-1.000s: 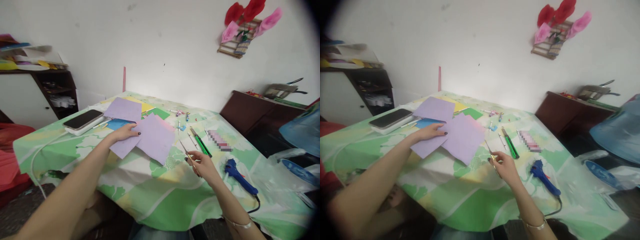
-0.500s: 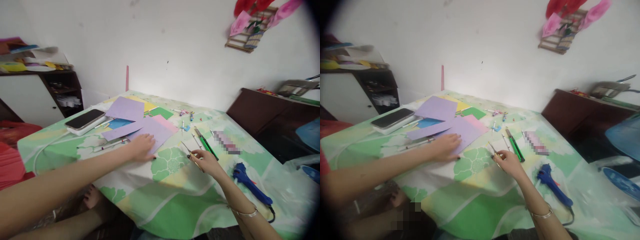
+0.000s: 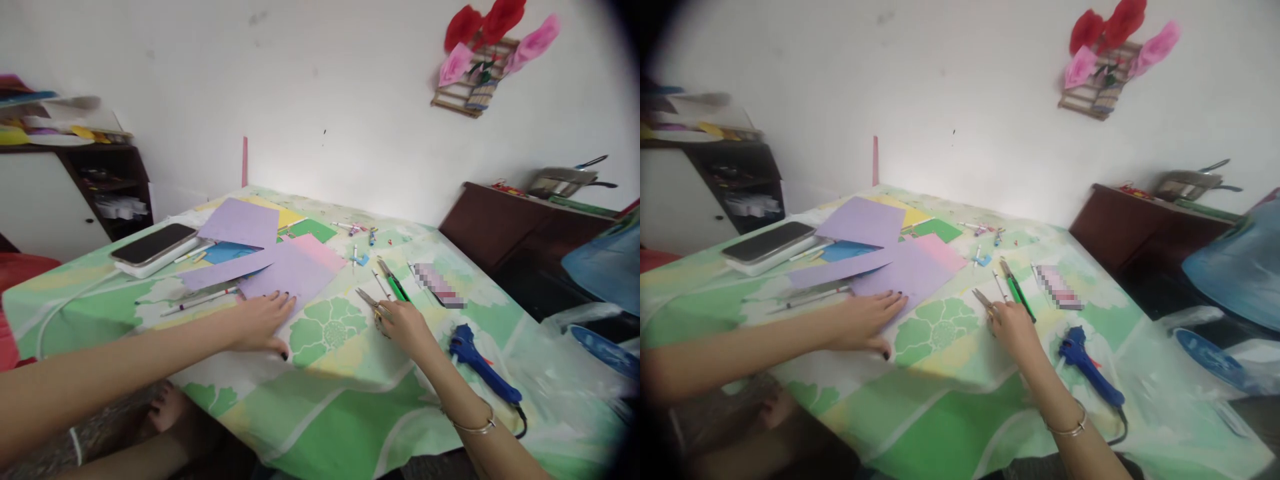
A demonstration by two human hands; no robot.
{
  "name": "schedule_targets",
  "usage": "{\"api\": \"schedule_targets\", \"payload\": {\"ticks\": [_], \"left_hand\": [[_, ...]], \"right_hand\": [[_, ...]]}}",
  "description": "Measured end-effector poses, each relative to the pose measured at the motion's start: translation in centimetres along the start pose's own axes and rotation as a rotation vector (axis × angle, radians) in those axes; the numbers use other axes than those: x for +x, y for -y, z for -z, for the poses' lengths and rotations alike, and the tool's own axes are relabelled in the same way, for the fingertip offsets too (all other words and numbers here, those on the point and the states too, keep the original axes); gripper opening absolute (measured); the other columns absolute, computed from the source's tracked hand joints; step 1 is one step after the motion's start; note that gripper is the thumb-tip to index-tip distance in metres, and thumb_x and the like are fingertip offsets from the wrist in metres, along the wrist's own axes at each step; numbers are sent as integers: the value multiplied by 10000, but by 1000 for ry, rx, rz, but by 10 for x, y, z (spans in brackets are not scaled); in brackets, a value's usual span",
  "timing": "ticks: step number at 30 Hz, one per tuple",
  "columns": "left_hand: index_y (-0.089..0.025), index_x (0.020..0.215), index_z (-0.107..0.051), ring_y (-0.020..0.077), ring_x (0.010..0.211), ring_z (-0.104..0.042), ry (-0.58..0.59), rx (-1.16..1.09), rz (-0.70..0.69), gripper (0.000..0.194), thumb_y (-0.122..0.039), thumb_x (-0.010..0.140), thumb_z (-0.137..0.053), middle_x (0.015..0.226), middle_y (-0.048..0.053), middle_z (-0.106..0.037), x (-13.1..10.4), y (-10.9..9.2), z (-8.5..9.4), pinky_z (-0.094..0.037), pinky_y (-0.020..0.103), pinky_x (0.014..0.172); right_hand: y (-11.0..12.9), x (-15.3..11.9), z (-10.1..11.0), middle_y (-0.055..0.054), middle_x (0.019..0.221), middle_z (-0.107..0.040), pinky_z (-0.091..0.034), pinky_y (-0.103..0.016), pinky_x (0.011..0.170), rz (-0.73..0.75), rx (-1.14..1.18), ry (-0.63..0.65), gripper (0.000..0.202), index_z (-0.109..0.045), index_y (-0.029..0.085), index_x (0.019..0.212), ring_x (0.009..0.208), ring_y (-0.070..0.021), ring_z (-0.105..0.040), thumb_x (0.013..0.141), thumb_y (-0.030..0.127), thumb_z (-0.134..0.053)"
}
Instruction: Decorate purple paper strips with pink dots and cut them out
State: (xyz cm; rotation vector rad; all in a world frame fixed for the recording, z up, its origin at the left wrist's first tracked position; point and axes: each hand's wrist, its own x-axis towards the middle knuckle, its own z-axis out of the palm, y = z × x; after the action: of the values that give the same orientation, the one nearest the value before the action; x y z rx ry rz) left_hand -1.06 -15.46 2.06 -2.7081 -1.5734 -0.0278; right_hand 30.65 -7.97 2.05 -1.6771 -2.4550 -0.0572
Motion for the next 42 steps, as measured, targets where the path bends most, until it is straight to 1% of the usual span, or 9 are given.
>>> {"api": "schedule_targets", "payload": {"ticks": [5, 9, 12, 16, 21, 24, 27, 34, 42], "left_hand": [[-136, 1108, -595, 278, 981, -633, 48, -93, -84, 392, -353, 783, -575, 1134, 169, -640, -11, -6, 21, -468, 344, 813], [-170, 753, -629, 217, 680, -637, 40, -179, -131, 193, -200, 836, -457, 749, 91, -678, -5, -7, 26, -443, 313, 667], [-186, 766, -607, 189, 636, -609, -37, -287, -94, 228, -257, 880, -423, 677, 44, -650, 6, -6, 32, -422, 295, 649], [-190, 892, -588, 159, 791, -632, -177, -522, 0, 330, -381, 932, -322, 839, 39, -679, 22, 18, 40, -447, 265, 734], [-172, 1130, -527, 182, 1024, -614, -218, -788, 90, 605, -504, 932, -61, 1163, 120, -623, 23, 77, 25, -485, 302, 812], [-193, 1107, -569, 193, 1001, -610, -163, -835, 76, 492, -582, 828, -456, 1108, 92, -647, 21, 96, 8, -484, 312, 835], [-157, 965, -619, 171, 861, -618, -129, -799, 122, 375, -480, 773, -633, 943, 50, -660, 28, 101, -7, -501, 333, 778], [-129, 968, -597, 147, 780, -604, -242, -629, 316, 290, -398, 893, -519, 901, 28, -621, 52, 103, -30, -520, 333, 712], [-138, 1014, -589, 155, 833, -606, -272, -520, 322, 274, -376, 895, -522, 966, 46, -621, 57, 103, -34, -521, 356, 752]], "right_hand": [[36, -12, -1, -175, 1184, -624, -377, -432, 1004, 325, 195, -131, 344, -642, 114, 1126, 1131, -282, -543, 811, 225, -559], [84, -15, -8, -165, 1375, -489, -367, -413, 1060, 593, 479, 36, 708, -461, 138, 1351, 1293, -268, -432, 707, 296, -712], [104, 4, -17, -129, 1335, -542, -392, -413, 1026, 541, 624, 45, 681, -486, 188, 1337, 1239, -266, -495, 690, 180, -697], [100, 45, -29, -28, 961, -738, -466, -332, 890, 356, 775, 14, 365, -741, 211, 895, 939, -214, -662, 688, 8, -520], [79, 82, -42, -35, 764, -741, -503, -308, 680, 132, 876, -34, 187, -732, 146, 815, 730, -218, -660, 732, 204, -574], [74, 91, -48, -33, 729, -726, -482, -263, 604, 59, 926, -34, 206, -710, 135, 796, 666, -185, -638, 734, 291, -591], [75, 98, -53, -16, 624, -671, -438, -236, 534, -28, 923, -63, 230, -658, 149, 712, 564, -154, -596, 737, 368, -592], [82, 114, -55, 41, 436, -466, -340, -227, 484, -180, 804, -154, 350, -420, 202, 527, 430, -121, -501, 762, 427, -549], [69, 114, -57, 21, 530, -556, -349, -229, 535, -64, 757, -133, 243, -569, 182, 616, 563, -142, -516, 685, 411, -614]]}}
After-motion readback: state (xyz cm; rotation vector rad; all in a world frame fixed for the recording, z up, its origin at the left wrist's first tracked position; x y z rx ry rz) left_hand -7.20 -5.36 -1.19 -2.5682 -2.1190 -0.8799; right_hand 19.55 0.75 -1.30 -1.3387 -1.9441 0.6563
